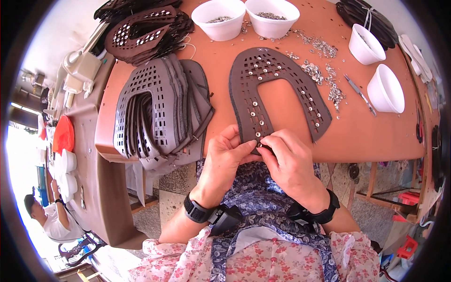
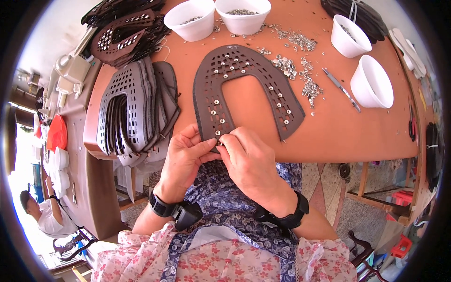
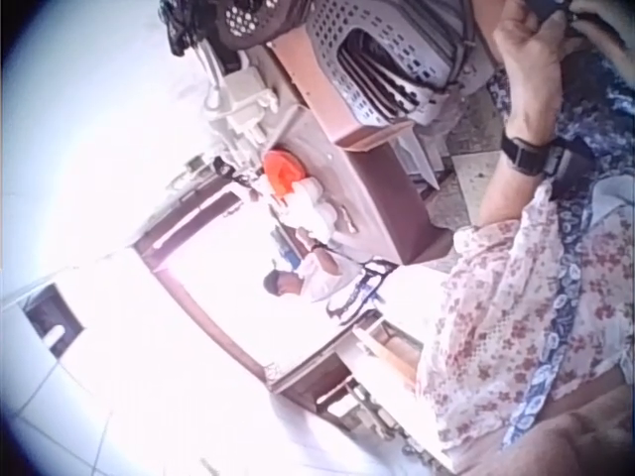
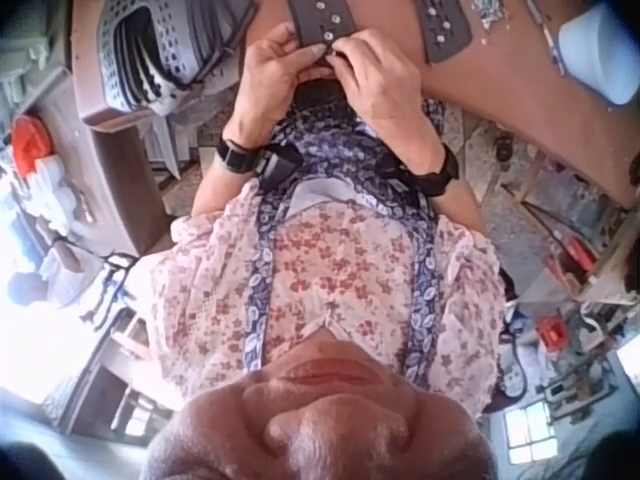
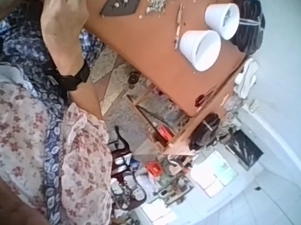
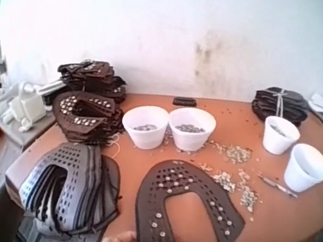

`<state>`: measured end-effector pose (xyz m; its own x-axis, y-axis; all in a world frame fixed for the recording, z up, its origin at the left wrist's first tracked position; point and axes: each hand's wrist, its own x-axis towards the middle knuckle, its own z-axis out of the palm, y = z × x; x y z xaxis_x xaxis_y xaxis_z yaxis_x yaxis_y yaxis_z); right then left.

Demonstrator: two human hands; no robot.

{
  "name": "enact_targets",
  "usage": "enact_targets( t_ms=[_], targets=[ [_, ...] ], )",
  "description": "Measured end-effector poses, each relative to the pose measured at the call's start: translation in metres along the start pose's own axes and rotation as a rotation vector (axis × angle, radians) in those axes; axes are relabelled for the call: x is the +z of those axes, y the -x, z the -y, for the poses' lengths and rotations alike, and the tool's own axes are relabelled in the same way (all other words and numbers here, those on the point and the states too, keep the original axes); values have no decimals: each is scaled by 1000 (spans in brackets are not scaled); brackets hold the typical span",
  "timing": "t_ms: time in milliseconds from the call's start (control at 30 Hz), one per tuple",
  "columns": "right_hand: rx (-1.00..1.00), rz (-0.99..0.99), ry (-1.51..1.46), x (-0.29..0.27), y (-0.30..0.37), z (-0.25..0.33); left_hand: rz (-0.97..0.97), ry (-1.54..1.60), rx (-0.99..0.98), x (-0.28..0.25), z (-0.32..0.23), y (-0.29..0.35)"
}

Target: Manually attaching metal eyelets or rivets to leather shoe uppers using tweezers.

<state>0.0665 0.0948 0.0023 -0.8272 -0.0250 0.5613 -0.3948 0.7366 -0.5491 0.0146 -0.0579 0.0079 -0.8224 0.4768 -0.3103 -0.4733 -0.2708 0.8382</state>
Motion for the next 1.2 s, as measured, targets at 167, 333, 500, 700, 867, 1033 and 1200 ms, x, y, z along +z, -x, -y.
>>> enact_targets(
  t_ms=[167,333,500,700,867,1033,1200],
  targets=[
    [10,44,37,-1,-2,2,-8,-1,27,0,3,-2],
    [29,66,53,-1,-1,3,-20,2,35,1,6,0],
    [-17,73,163,0,-3,9,-52,-48,14,3,4,-1],
    [-97,60,220,3,1,5,-41,-41,51,2,4,0],
    [-181,78,190,-1,-1,0,-47,-50,28,3,3,-1],
    [-72,119,117,-1,-6,2,-39,-27,35,3,4,1],
    [-94,128,129,-3,-6,3,-36,-35,21,3,4,0]
  ],
)
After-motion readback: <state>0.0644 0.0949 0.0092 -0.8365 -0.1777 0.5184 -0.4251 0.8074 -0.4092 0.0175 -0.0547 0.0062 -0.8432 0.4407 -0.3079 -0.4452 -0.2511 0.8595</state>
